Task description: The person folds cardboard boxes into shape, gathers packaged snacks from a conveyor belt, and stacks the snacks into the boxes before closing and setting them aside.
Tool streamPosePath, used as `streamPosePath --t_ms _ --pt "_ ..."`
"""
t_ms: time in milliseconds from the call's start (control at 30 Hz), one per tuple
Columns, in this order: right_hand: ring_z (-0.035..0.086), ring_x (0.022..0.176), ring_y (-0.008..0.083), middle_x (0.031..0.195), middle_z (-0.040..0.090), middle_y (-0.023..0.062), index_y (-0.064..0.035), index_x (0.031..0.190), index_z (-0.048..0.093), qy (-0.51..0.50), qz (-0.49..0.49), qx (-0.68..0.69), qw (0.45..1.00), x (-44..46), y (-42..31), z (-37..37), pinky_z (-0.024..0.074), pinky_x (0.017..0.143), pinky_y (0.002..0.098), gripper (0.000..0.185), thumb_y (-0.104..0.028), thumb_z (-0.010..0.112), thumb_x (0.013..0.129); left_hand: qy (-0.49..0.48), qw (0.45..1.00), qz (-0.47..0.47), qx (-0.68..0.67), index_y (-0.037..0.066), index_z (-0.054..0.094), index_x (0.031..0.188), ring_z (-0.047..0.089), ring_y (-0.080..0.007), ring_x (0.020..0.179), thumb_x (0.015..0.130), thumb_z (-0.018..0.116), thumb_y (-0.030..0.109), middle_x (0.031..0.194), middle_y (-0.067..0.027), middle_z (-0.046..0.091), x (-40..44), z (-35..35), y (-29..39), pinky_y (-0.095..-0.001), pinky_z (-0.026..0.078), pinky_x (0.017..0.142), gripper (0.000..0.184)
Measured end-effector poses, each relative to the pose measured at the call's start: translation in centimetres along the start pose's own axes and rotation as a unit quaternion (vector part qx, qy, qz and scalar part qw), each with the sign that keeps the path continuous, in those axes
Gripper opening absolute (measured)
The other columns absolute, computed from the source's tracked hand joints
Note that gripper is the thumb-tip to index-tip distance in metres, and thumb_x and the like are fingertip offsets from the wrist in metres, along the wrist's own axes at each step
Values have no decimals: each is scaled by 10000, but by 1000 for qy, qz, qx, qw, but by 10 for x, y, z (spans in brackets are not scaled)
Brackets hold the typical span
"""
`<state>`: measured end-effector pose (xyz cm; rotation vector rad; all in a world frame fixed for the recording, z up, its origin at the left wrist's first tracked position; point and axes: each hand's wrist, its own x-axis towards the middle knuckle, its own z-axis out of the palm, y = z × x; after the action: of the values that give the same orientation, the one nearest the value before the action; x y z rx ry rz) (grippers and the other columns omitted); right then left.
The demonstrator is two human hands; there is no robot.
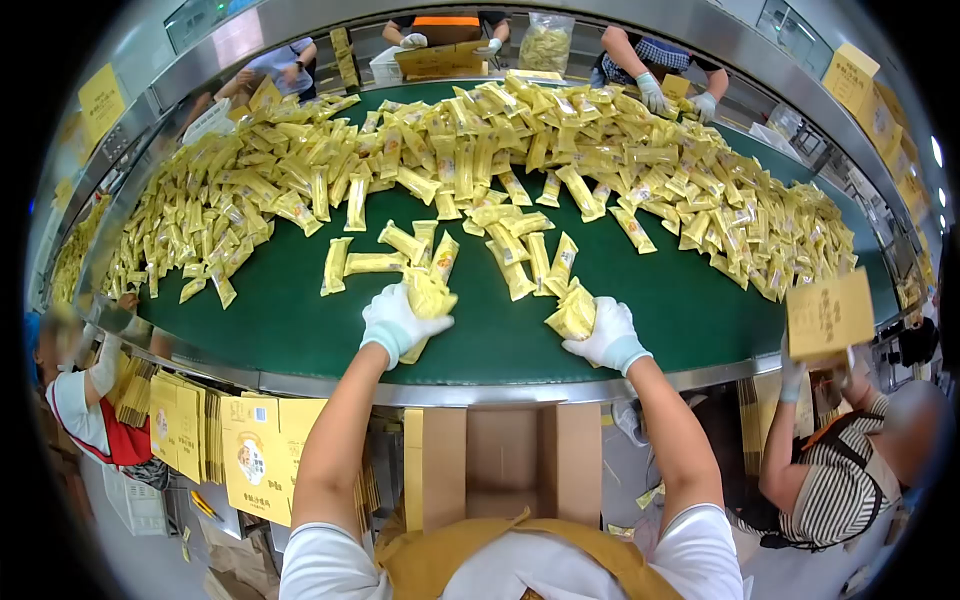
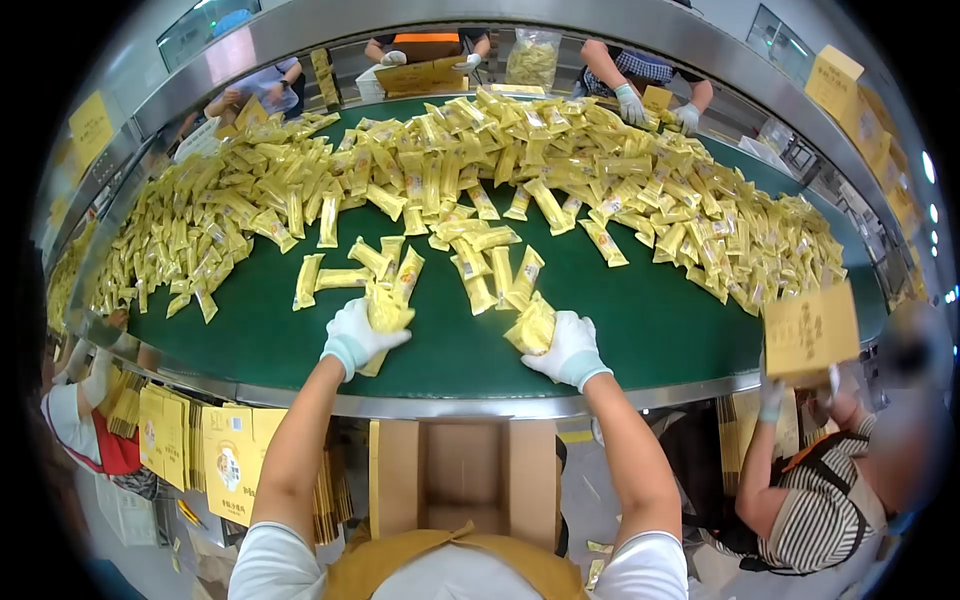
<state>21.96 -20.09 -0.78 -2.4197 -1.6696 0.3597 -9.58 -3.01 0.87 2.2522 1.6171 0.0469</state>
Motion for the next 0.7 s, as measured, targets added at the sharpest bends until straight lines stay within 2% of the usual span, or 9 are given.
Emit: streamPosePath --t_ms 100,133,233,267,400,533,633,667,700 --pt "606 1108 367 1182 611 214 28 1292 515 17 -125 61 990 -17 12 5 456 1000 430 915 -463 845 593 46 991 111 64 36 582 1245 540 -338 1236 628 815 629 1342 -177 543 -28 14 -7 -428 447 1032 886" --pt "578 1143 378 1247 571 209 12 1433 391 -4 -135 24 991 -22 13 6 432 1017 440 1057 -478 831 605 11 993 111 44 45 564 1284 494 -345 1273 637 807 627 1390 -184 494 -36 12 -5 -436 416 1050 904" --pt "539 1180 387 1293 535 215 -5 1496 310 48 -168 -89 981 -29 19 23 421 1020 469 1132 -508 815 616 33 975 168 143 48 494 1386 515 -343 1228 637 804 633 1347 -196 510 -50 28 -6 -451 409 1028 1000" --pt "522 1184 387 1317 509 218 -6 1523 271 42 -155 -128 979 -26 21 27 428 1005 491 1170 -539 803 628 44 970 166 171 63 352 1513 523 -338 1212 643 791 648 1330 -204 516 -52 33 -4 -452 406 1010 1136" --pt "544 1137 385 1268 533 215 2 1540 241 -53 -78 -132 987 -22 7 15 436 988 485 1207 -557 810 633 -21 986 103 133 24 153 1588 487 -352 1278 641 795 656 1377 -209 494 -48 27 2 -455 383 1049 1307" --pt "579 1145 333 1261 568 184 1 1515 276 64 -65 83 992 -44 13 13 467 988 435 1098 -420 848 677 26 985 97 140 9 181 1573 526 -324 1226 620 793 667 1323 -179 529 -53 39 -8 -447 409 1020 1310" --pt "603 1143 254 1292 580 131 -7 1484 354 49 -62 554 828 -77 -1 -15 501 962 377 897 -302 816 774 60 991 80 84 -2 202 1560 545 -328 1207 603 829 623 1309 -191 540 -60 40 -17 -446 439 1015 1304" --pt "622 1101 202 1243 599 104 -15 1445 404 43 -52 635 770 -86 -4 -23 523 929 349 778 -334 775 840 76 994 70 32 -4 214 1554 552 -331 1200 597 843 603 1303 -199 542 -58 39 -20 -445 450 1012 1297" --pt "647 1063 263 1217 614 155 -12 1438 416 -42 45 727 683 -101 1 -35 539 924 387 768 -410 741 867 91 994 60 -20 -6 226 1549 559 -334 1192 591 858 582 1297 -208 545 -57 37 -26 -444 462 1008 1290"
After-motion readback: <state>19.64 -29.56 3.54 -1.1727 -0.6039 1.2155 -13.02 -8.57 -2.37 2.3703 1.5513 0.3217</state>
